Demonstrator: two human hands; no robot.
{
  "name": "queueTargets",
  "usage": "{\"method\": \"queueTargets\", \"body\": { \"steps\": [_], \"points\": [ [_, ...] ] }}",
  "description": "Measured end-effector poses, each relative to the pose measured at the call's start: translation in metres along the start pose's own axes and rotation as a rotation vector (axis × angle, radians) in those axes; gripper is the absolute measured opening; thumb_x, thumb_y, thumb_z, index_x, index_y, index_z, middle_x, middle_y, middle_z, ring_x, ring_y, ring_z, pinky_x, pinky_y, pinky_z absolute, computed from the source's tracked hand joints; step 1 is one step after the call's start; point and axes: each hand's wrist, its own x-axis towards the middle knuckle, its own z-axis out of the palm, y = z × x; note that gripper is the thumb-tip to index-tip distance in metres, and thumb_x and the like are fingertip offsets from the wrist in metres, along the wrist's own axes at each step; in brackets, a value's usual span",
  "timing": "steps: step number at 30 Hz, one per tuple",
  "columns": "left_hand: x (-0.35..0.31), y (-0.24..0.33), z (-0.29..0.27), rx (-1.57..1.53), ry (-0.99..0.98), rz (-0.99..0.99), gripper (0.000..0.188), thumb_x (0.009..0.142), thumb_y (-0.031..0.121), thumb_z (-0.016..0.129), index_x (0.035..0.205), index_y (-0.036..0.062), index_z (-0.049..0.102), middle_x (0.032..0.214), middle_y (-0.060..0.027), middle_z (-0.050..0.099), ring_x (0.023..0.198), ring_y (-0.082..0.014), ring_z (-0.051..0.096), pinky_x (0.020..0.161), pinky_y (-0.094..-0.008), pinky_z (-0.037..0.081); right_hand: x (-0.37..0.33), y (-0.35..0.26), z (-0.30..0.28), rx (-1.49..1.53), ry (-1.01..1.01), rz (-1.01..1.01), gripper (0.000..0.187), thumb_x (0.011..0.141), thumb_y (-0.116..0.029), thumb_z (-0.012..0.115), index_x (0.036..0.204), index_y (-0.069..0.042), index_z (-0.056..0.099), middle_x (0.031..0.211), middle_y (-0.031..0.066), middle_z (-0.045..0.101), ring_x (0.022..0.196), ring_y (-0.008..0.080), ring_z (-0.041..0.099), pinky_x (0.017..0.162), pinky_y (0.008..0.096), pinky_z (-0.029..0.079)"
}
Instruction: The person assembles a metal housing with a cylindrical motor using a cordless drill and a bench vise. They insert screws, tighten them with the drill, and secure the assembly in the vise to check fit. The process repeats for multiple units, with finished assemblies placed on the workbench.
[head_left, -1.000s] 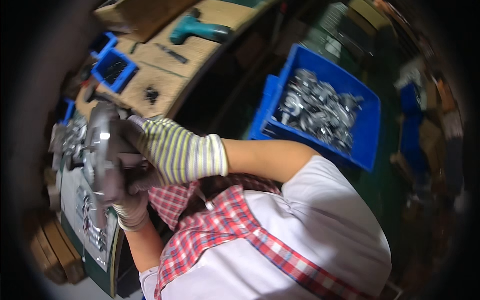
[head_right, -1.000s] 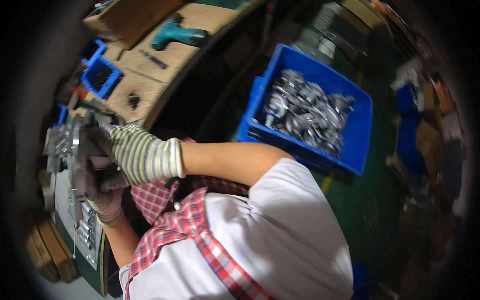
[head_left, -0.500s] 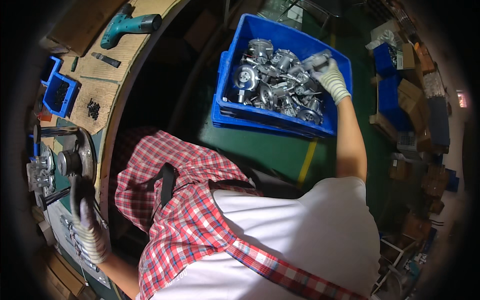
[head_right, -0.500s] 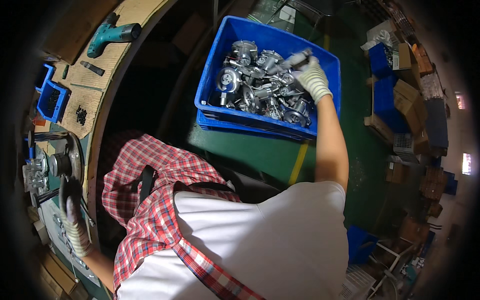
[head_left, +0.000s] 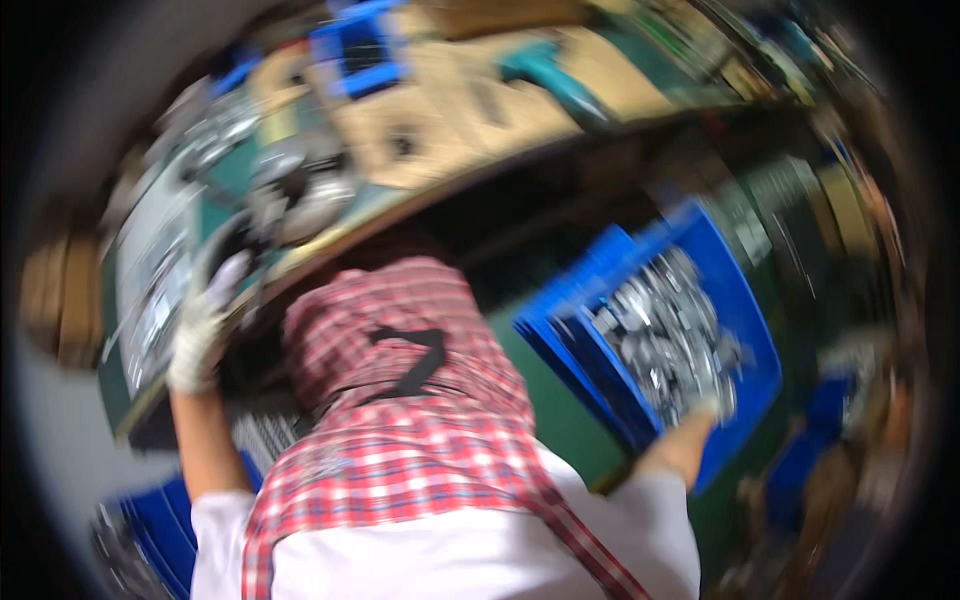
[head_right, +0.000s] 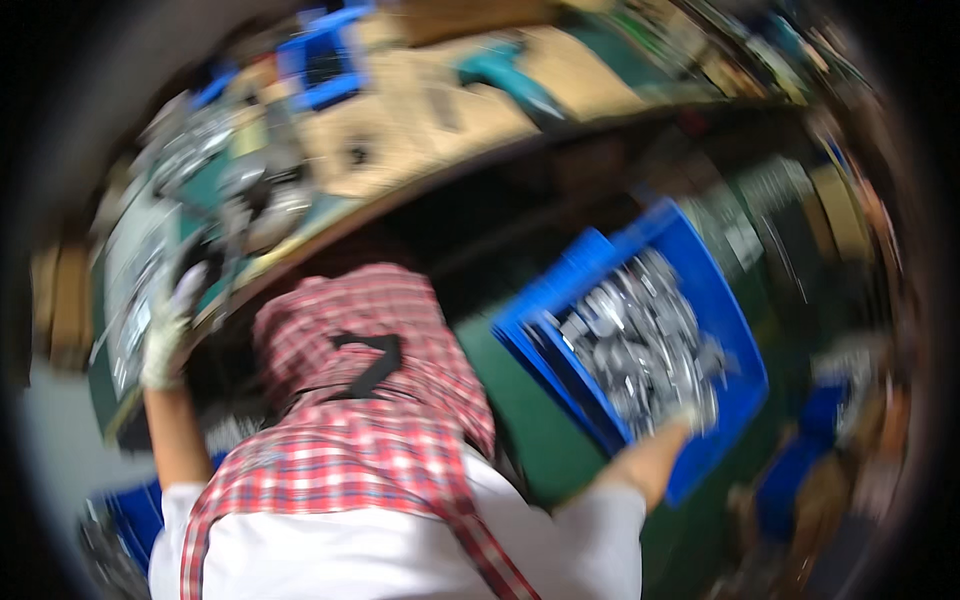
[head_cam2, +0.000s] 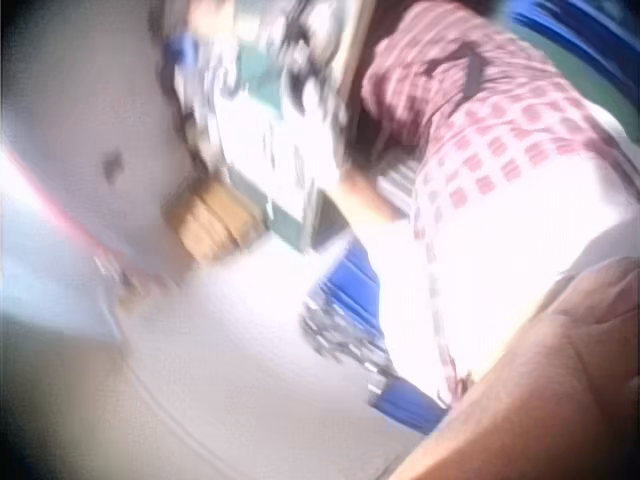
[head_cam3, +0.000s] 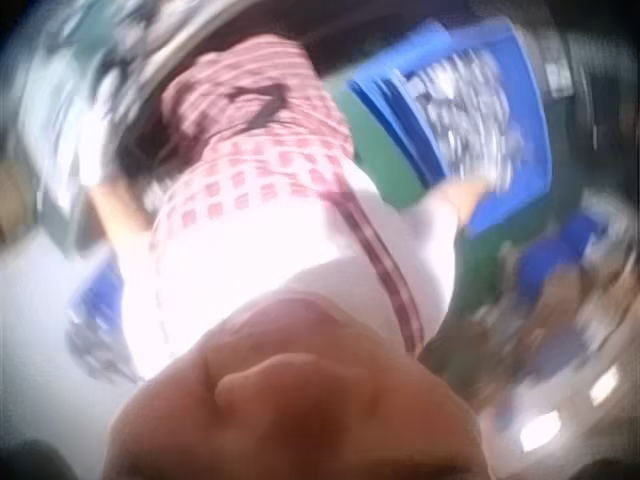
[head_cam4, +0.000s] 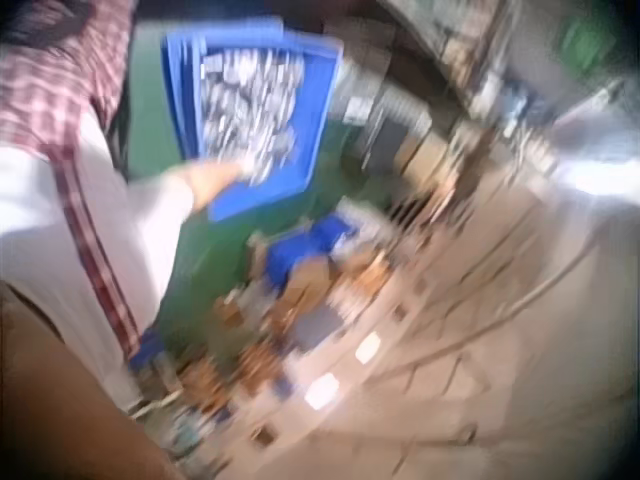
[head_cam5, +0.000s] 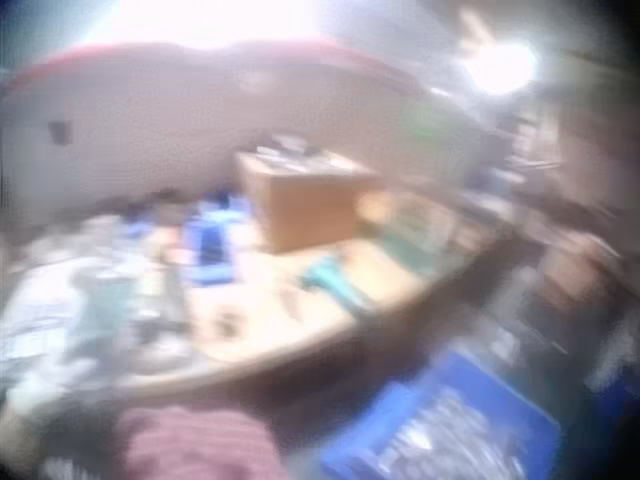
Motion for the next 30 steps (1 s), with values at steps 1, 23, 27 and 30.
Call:
{"method": "queueTargets", "body": {
  "steps": [1,23,27,30],
  "points": [
    [-0.011,0.012,-0.004,-0.002,0.066,-0.035,0.053,0.101,0.030,0.057,0.145,0.0011,0.050,0.134,-0.0131,0.062,0.123,-0.0220,0.057,0.108,-0.0354,0.042,0.014,-0.013,-0.005,-0.114,-0.016,-0.018,0.033,0.090,-0.016,0.062,0.120,-0.003,0.069,0.115,0.0174,0.069,0.103,0.0315,0.067,0.091,0.0470,0.054],
    [-0.069,-0.220,-0.245,0.474,0.602,-0.662,0.069,0.079,0.041,0.083,0.130,0.0009,0.060,0.103,-0.0187,0.073,0.092,-0.0326,0.070,0.082,-0.0424,0.055,-0.146,-0.462,0.023,0.693,-0.517,-0.566,0.042,0.104,-0.022,0.052,0.141,-0.004,0.052,0.137,0.0182,0.058,0.116,0.0272,0.063,0.103,0.0370,0.048],
    [-0.060,-0.199,-0.237,0.030,0.518,-0.570,0.063,0.074,0.029,0.090,0.122,-0.0012,0.064,0.102,-0.0107,0.070,0.086,-0.0183,0.065,0.067,-0.0312,0.054,-0.237,-0.543,-0.009,0.839,-0.712,-0.517,0.041,0.106,-0.025,0.052,0.140,-0.001,0.052,0.133,0.0157,0.060,0.114,0.0259,0.062,0.101,0.0362,0.049],
    [-0.059,-0.204,-0.230,0.176,0.611,-0.522,0.073,0.073,0.027,0.090,0.131,-0.0017,0.055,0.111,-0.0118,0.069,0.095,-0.0229,0.067,0.084,-0.0329,0.055,-0.287,-0.578,-0.010,0.938,-0.799,-0.681,0.034,0.106,-0.017,0.052,0.135,0.001,0.056,0.129,0.0131,0.062,0.112,0.0220,0.062,0.100,0.0354,0.049]
  ]
}}
